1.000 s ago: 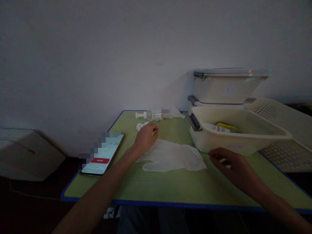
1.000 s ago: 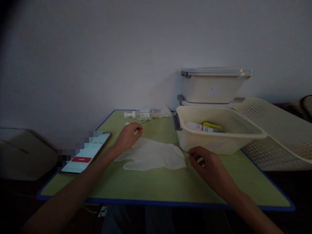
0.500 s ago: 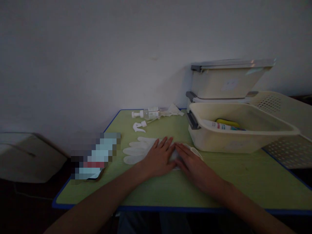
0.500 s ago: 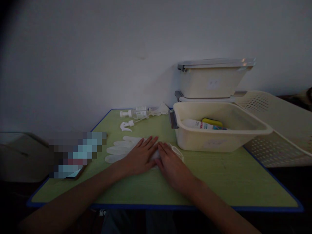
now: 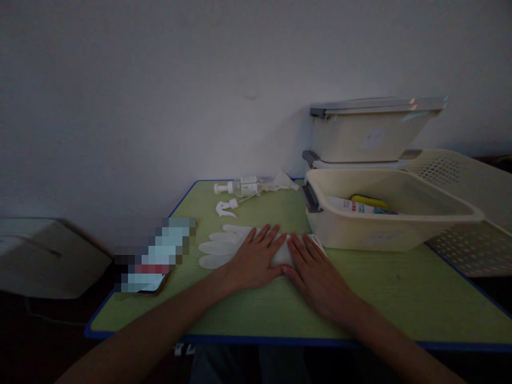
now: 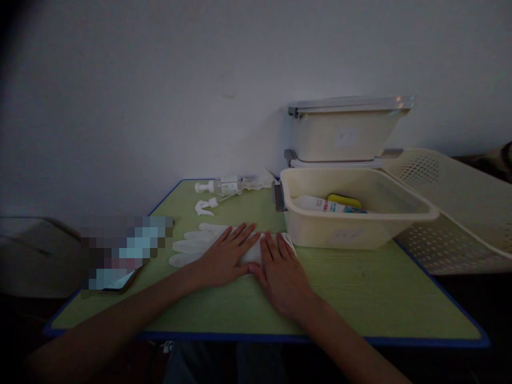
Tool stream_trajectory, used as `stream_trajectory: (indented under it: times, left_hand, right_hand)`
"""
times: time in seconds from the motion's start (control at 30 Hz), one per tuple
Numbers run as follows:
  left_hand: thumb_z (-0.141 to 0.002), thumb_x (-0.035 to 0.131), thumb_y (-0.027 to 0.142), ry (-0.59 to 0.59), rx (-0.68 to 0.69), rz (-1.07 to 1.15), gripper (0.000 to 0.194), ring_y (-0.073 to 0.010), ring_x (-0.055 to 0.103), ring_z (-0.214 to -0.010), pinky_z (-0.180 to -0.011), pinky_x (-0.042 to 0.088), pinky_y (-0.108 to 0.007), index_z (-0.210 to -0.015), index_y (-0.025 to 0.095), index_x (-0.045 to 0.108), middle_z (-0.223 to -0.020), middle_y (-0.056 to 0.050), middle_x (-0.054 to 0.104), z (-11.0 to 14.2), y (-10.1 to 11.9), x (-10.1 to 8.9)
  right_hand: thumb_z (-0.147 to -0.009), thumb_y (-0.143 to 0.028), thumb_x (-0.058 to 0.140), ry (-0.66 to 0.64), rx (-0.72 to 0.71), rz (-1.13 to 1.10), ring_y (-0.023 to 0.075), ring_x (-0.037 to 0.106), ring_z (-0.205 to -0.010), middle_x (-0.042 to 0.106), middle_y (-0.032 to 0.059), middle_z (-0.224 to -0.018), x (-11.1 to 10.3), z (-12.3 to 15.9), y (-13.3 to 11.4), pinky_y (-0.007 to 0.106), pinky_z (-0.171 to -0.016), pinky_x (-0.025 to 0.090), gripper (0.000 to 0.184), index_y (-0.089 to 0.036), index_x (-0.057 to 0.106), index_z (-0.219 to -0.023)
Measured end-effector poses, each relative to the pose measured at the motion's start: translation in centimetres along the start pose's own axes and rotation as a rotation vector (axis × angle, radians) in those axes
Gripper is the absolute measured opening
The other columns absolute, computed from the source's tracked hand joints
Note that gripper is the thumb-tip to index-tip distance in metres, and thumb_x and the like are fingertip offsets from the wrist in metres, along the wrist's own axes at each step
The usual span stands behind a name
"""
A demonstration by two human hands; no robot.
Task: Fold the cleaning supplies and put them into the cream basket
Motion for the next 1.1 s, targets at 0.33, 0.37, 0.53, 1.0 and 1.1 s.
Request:
stream_trajectory:
  times: [0.33,0.37,0.53,1.0,1.1]
  left_hand:
    - [-0.087,0.028,0.058,0.087,-0.106,-0.121,0.064,-0.0282,0.021,-0.135,-0.108,0.018,-0.050,-0.138,0.019,0.029,-0.148,-0.011,0.022,1.3,-2.9,-1.9]
    - [-0.089,0.029,0.054,0.112,-0.179,-0.139,0.061,-0.0282,0.025,-0.133,-0.107,0.021,-0.049,-0.137,0.017,0.031,-0.146,-0.013,0.027,1.8,-4.5,-2.6]
    - [-0.092,0.025,0.039,0.093,-0.597,-0.196,0.045,-0.0279,0.054,-0.105,-0.086,0.044,-0.039,-0.111,0.009,0.053,-0.110,-0.017,0.058,4.8,-12.0,-4.3]
    - [-0.094,0.022,0.036,0.061,-0.688,-0.280,0.043,-0.0290,0.065,-0.083,-0.068,0.049,-0.037,-0.097,0.010,0.056,-0.090,-0.016,0.067,5.9,-11.1,-3.8]
    - [-0.095,0.021,0.034,0.053,-0.677,-0.303,0.040,-0.0295,0.065,-0.082,-0.065,0.049,-0.037,-0.100,0.011,0.054,-0.091,-0.016,0.067,5.9,-11.0,-3.8]
  right_hand:
    - [-0.088,-0.055,0.029,-0.030,0.024,-0.033,0.0339,0.029,-0.130,0.034,0.0227,-0.139,-0.2,0.0,0.0,0.049,-0.104,0.028,0.071,0.000,0.039,-0.133]
    - [-0.088,-0.055,0.029,-0.025,0.024,-0.037,0.0338,0.028,-0.130,0.034,0.0228,-0.139,-0.3,0.0,0.0,0.050,-0.104,0.029,0.071,-0.001,0.039,-0.133]
    - [-0.088,-0.055,0.030,-0.038,0.040,-0.036,0.0338,0.028,-0.130,0.035,0.0216,-0.139,-0.2,0.0,0.1,0.049,-0.105,0.028,0.071,-0.001,0.040,-0.132]
    - [-0.088,-0.053,0.031,-0.096,0.045,0.003,0.0346,0.027,-0.130,0.034,0.0220,-0.140,-0.1,0.0,0.0,0.046,-0.106,0.026,0.071,0.001,0.039,-0.133]
    - [-0.088,-0.055,0.029,-0.066,0.040,-0.004,0.0341,0.028,-0.130,0.036,0.0216,-0.139,-0.2,-0.1,0.1,0.047,-0.105,0.028,0.071,0.000,0.039,-0.133]
Point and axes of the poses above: each hand's wrist, its own z-axis away from the middle knuckle, its own x-axis out of the palm, y = z × x, the point moved 10 cm from there along -z, towards the middle knuckle
